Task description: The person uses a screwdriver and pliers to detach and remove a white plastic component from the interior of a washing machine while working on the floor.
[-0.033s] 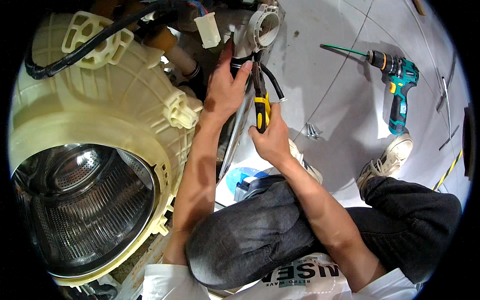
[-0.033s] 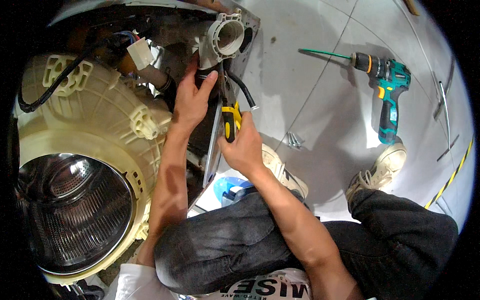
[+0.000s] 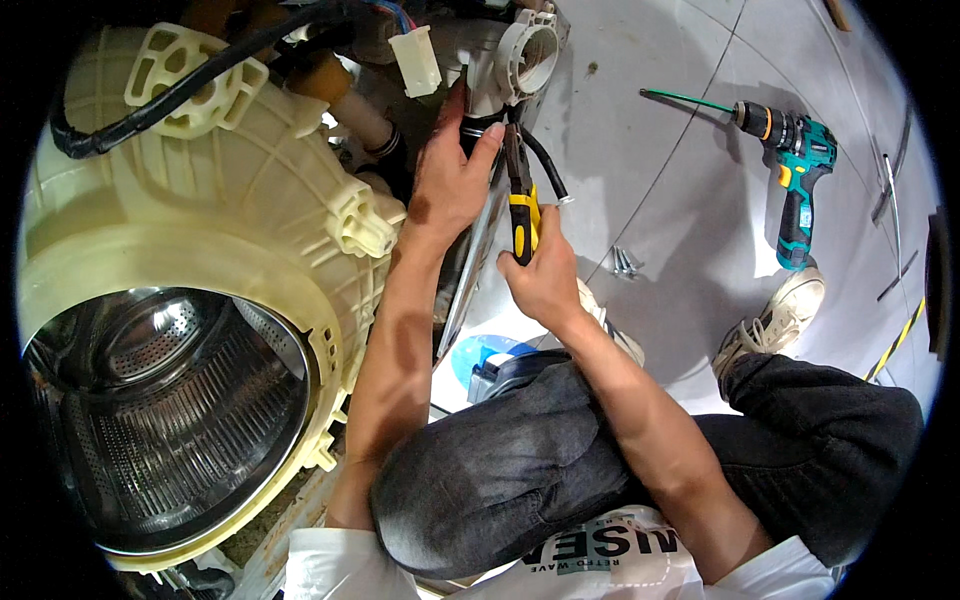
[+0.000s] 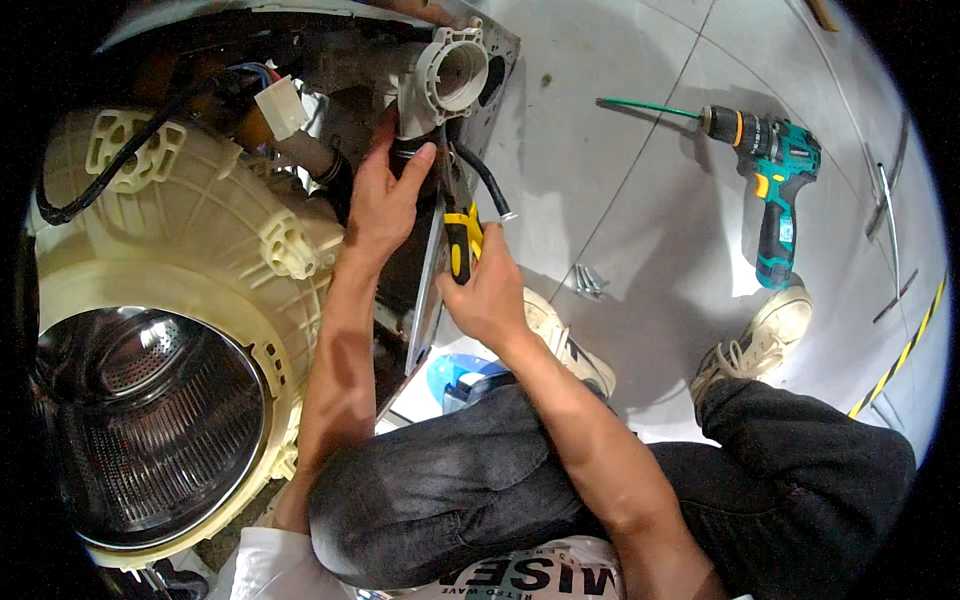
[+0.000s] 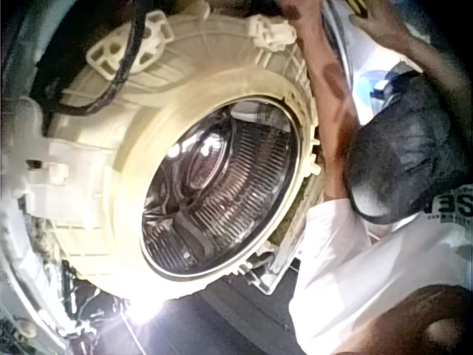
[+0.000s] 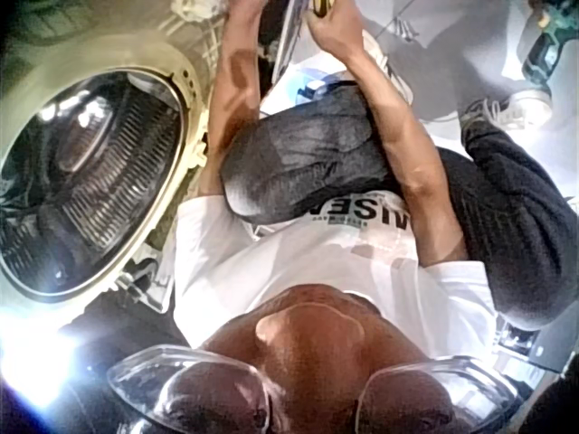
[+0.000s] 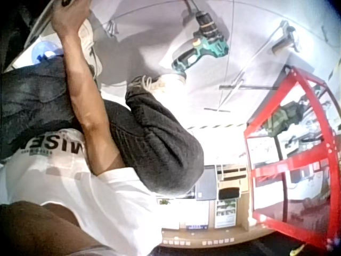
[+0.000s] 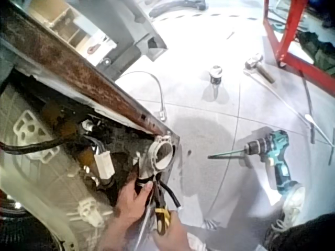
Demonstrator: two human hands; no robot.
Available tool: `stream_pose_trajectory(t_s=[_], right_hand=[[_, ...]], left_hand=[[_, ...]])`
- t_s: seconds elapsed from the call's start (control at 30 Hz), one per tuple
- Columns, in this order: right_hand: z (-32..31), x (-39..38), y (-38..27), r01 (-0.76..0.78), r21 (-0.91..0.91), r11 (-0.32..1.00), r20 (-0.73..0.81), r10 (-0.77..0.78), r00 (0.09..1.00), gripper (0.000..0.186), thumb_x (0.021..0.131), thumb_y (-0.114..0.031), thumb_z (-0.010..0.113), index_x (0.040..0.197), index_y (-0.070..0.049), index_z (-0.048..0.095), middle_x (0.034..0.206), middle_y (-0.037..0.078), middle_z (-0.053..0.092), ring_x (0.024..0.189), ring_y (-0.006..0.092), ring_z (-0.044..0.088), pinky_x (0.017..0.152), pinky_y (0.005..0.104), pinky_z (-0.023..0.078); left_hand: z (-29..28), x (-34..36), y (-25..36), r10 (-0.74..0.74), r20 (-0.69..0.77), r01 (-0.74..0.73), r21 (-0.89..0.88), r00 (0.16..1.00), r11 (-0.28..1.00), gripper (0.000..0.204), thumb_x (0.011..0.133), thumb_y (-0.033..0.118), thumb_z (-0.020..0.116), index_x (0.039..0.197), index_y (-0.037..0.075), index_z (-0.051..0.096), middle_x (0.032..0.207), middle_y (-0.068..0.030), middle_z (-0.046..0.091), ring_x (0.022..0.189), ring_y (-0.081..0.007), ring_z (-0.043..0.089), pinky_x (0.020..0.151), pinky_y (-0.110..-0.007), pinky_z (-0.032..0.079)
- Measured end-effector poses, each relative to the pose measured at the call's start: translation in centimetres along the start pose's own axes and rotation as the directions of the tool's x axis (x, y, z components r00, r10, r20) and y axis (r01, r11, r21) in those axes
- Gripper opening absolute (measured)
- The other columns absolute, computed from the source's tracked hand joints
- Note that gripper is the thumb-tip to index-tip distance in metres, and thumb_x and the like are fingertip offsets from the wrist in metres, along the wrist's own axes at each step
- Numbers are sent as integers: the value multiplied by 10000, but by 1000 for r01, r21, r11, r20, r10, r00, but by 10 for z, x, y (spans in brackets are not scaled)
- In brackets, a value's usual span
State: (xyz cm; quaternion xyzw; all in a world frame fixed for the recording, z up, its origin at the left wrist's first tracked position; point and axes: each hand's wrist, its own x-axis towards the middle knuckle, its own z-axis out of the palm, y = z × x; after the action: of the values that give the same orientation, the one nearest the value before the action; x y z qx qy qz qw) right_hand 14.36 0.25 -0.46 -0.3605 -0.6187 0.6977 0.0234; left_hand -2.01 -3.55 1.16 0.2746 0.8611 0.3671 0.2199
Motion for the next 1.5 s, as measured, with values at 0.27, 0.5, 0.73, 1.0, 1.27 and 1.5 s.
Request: stream_pose_trajectory(t_s=[0.27, 0.5, 0.73, 1.0, 1.27, 1.5], right_hand=[[-8, 13, 24, 32, 7, 999, 78, -32, 996, 580, 733, -130, 662, 1211, 88, 417, 951, 313, 578, 924, 481, 583, 788, 483, 469], [7, -4, -5, -137, 209, 968, 84, 122, 989, 417, 742, -110, 643, 1061, 23, 408, 794, 268, 575, 781, 478, 601, 698, 471, 474], [3, -3, -8, -101, 87, 991, 49, 97, 994, 464, 752, -124, 640, 1111, 62, 412, 920, 296, 569, 870, 466, 578, 774, 480, 463], [-14, -5, 2, 8, -214, 977, -72, -24, 997, 629, 749, -130, 688, 1243, 117, 387, 1127, 297, 482, 1100, 457, 474, 952, 472, 402], [-92, 4, 29, -39, -562, 826, -197, -88, 977, 617, 774, -124, 722, 1271, 76, 415, 1134, 245, 507, 1050, 384, 545, 893, 458, 462], [-143, 50, 23, 12, -844, 536, -175, -298, 938, 611, 709, -160, 796, 1216, 21, 507, 1105, 200, 555, 1024, 386, 548, 859, 458, 476]], left_hand=[[0, 1, 12, -29, -5, 29, -17, 1000, 999, 607, 927, 237, 614, 1423, -24, 382, 1314, -243, 544, 1191, -340, 549, 1016, -366, 403], [0, 1, 16, -132, -9, 128, -164, 991, 978, 579, 918, 257, 647, 1371, -31, 431, 1253, -207, 589, 1123, -262, 575, 979, -345, 430], [6, 6, 13, -97, -34, 94, -72, 995, 993, 514, 914, 211, 668, 1326, -23, 468, 1252, -132, 581, 1129, -195, 532, 1021, -313, 384], [5, 9, 3, -70, -31, 67, -78, 997, 995, 595, 847, 181, 722, 1339, -18, 453, 1285, -150, 561, 1184, -228, 508, 1055, -330, 354], [21, 2, 25, -262, -324, 320, 140, 909, 937, 603, 761, 376, 776, 1185, -8, 586, 1121, -207, 658, 1040, -377, 626, 903, -403, 480], [24, 16, 30, -420, -213, 465, 258, 882, 847, 734, 739, 540, 721, 1218, 10, 551, 1169, -216, 636, 1094, -391, 604, 897, -467, 486]])
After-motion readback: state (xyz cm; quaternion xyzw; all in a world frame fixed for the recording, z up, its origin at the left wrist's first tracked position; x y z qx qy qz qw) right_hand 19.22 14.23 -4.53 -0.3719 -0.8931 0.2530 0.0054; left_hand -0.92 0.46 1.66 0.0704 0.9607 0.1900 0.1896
